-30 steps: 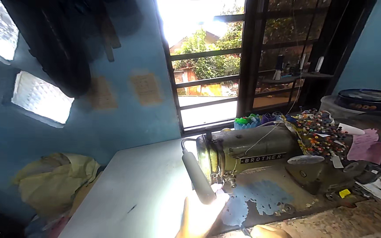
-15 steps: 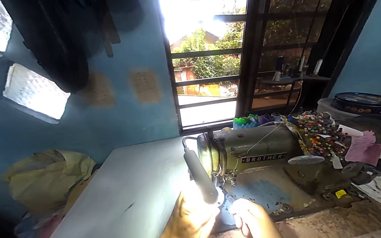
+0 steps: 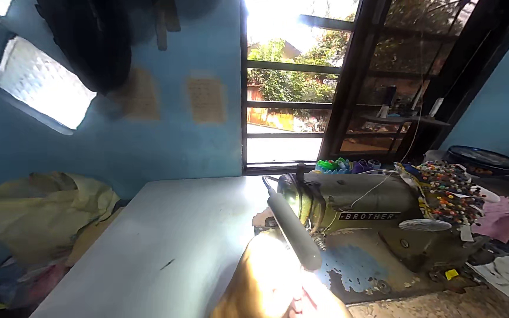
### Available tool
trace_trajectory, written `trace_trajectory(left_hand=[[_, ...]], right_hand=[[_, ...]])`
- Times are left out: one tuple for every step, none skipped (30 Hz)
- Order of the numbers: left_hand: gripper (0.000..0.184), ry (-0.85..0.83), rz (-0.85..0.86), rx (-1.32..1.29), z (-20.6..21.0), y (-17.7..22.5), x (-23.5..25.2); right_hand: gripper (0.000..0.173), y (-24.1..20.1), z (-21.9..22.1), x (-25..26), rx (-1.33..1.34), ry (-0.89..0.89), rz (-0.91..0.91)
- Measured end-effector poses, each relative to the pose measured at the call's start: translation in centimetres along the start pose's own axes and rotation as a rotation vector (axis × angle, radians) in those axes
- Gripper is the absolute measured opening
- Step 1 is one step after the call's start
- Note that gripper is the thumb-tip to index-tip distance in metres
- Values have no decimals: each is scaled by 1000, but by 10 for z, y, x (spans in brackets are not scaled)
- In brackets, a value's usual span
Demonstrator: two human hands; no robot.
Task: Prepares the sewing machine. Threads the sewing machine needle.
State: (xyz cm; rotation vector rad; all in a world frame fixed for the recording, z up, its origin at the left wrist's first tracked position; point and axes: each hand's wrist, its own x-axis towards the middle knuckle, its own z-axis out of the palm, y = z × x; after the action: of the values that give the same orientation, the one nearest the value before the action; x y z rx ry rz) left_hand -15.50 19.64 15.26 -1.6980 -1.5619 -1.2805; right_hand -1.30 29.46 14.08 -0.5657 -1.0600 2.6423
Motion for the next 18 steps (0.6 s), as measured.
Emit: trace_trajectory(left_hand=[[24,19,-31,18,1,-1,0],[22,29,-58,26,1,-2,-1],[22,39,-75,26,2,-3,-2],[22,48,-88,25,2,-5,-2],[23,54,-103,23,3,-6,-2],[24,52,-116,12,3,-7,-3],[25,45,-134,-9,3,-8,-3],[25,38,-148,-26,3,-9,-3],[25,31,-158,-37,3,-9,-4],[24,26,-167,-42,4,-9,-4],[23,20,-177,-50,4,-10,-5],[23,16,-187,-60,4,-10,-5],[22,14,-197,-73,4,-10,-5],[22,15,-211,-82,4,-10,-5],[21,20,-221,-87,5,-11,-5],[21,22,-232,-87,4,-11,-5],[21,23,-238,-86,4,-11,-5],[21,24,-240,-85,4,-12,-5]], right_hand=[[37,5,2,0,63,-40,4],[40,10,3,0,131,-81,0],[44,13,5,1,195,-110,-16],[46,15,9,1,240,-119,-42],[48,16,12,2,278,-125,-74],[49,15,15,3,310,-130,-97],[50,15,17,4,341,-143,-110],[48,15,17,5,380,-180,-111],[45,15,16,6,413,-231,-107],[42,16,16,6,424,-269,-106],[40,16,17,7,411,-278,-107],[41,15,20,8,384,-253,-113],[44,13,25,8,343,-189,-124],[47,11,30,7,265,-115,-134],[48,8,33,7,204,-59,-131],[47,7,31,7,176,-63,-130],[46,8,27,7,186,-106,-137],[44,9,22,7,193,-163,-147]])
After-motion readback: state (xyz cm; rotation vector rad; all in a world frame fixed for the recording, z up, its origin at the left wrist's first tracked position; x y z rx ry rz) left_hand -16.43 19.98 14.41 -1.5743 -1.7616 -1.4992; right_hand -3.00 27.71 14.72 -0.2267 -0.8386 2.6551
